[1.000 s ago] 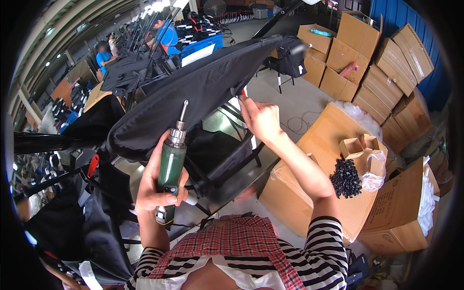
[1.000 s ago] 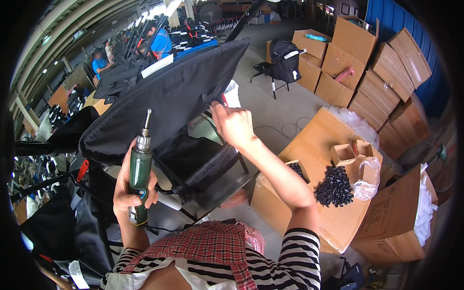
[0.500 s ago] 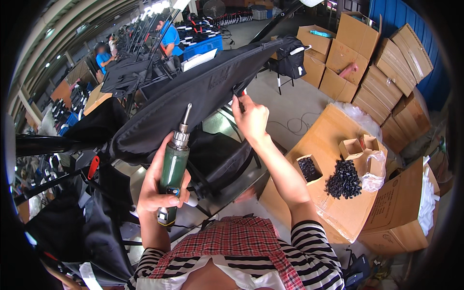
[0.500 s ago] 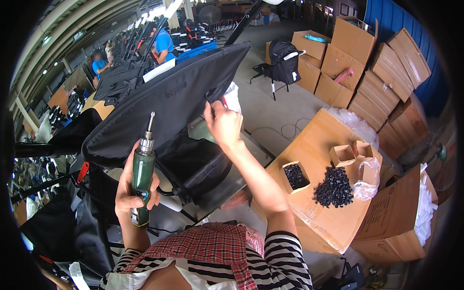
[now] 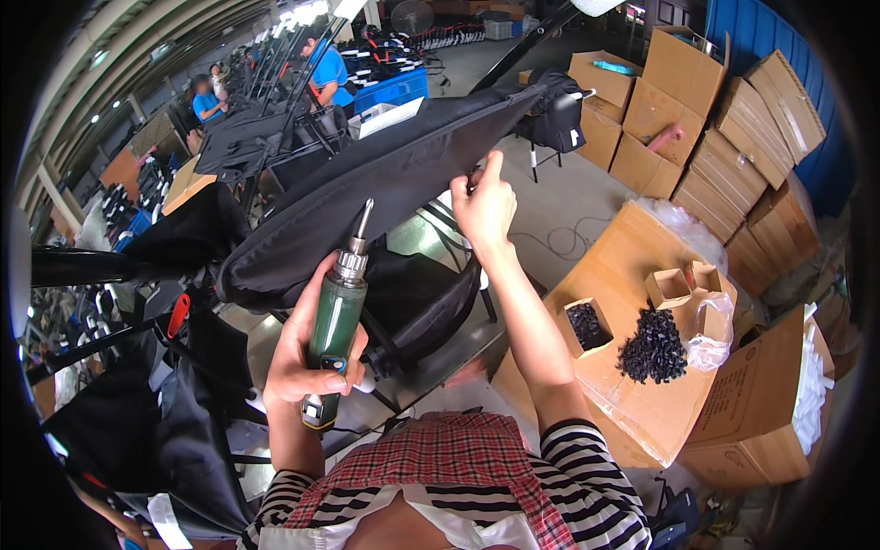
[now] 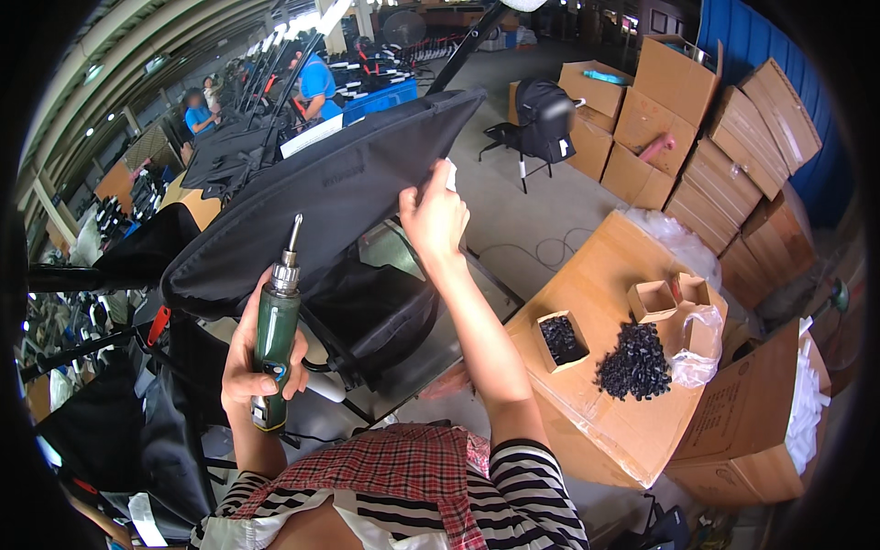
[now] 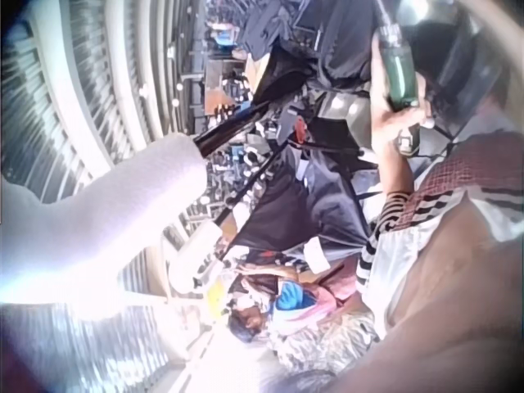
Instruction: The person uses a cordless electric screwdriver to attach black fabric panels to a metal stroller frame. They repeatedly pick up screws, align the fabric, and drive screws into the frame at multiple attachment points. The person moves the stroller along a metal workbench and continues fastening components throughout the clip.
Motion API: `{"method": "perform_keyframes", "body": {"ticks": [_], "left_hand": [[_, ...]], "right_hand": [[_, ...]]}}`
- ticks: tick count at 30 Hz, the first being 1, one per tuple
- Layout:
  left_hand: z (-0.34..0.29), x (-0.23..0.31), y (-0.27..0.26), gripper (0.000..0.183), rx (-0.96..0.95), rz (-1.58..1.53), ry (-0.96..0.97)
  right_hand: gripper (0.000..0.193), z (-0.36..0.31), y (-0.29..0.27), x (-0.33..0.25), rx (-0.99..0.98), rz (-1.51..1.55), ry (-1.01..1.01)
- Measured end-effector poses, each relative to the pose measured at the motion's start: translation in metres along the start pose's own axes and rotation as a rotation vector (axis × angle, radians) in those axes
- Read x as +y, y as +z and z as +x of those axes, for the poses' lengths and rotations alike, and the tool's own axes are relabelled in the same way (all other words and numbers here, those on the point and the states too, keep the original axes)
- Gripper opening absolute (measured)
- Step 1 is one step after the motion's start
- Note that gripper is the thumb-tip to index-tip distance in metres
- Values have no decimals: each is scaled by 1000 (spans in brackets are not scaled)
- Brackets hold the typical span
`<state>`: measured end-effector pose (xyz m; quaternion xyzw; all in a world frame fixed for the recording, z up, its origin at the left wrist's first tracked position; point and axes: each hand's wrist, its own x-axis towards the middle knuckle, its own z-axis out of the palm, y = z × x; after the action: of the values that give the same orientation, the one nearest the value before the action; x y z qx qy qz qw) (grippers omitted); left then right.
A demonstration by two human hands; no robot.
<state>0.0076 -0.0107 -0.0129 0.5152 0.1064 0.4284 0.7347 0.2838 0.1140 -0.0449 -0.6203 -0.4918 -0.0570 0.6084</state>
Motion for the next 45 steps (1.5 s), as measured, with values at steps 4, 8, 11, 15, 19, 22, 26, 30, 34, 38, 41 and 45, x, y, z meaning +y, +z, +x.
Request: {"method": "perform_keyframes", "body": {"ticks": [4, 8, 11, 15, 19, 22, 26, 30, 34, 38, 41, 45], "left_hand": [[-1, 0, 1, 129, 29, 28, 3], [-8, 0, 2, 130, 69, 46, 20], [-12, -1, 5, 131, 82, 72, 27], [-18, -6, 9, 131, 100, 104, 24], [-27, -9, 19, 132, 148, 133, 30], [-29, -10, 18, 132, 54, 163, 35], [-67, -18, 36, 134, 268, 264, -35], [-71, -13, 43, 130, 229, 395, -92], [-98, -21, 44, 121, 226, 619, -55], [-124, -21, 46, 106, 241, 656, -110], [-154, -21, 39, 90, 217, 643, -146], [-203, -30, 27, 88, 360, 744, -137]], "right_hand": [[21, 3, -13, 19, -192, 173, -75], [34, 26, -65, 39, -569, 324, -5], [37, 66, -90, 103, -308, 140, 7], [48, 115, -94, 228, -221, -314, -108], [53, 112, -43, 316, -414, -506, 76], [48, 90, -33, 402, -552, -718, 250], [45, 26, 47, 314, -1334, -828, -66], [42, 54, 92, 301, -1751, -471, 709], [42, 39, 121, 252, -1746, -179, 713], [42, 3, 99, 229, -1583, 243, 802], [42, -27, 80, 202, -1447, 540, 873], [42, -68, 98, 141, -1372, 836, 898]]}}
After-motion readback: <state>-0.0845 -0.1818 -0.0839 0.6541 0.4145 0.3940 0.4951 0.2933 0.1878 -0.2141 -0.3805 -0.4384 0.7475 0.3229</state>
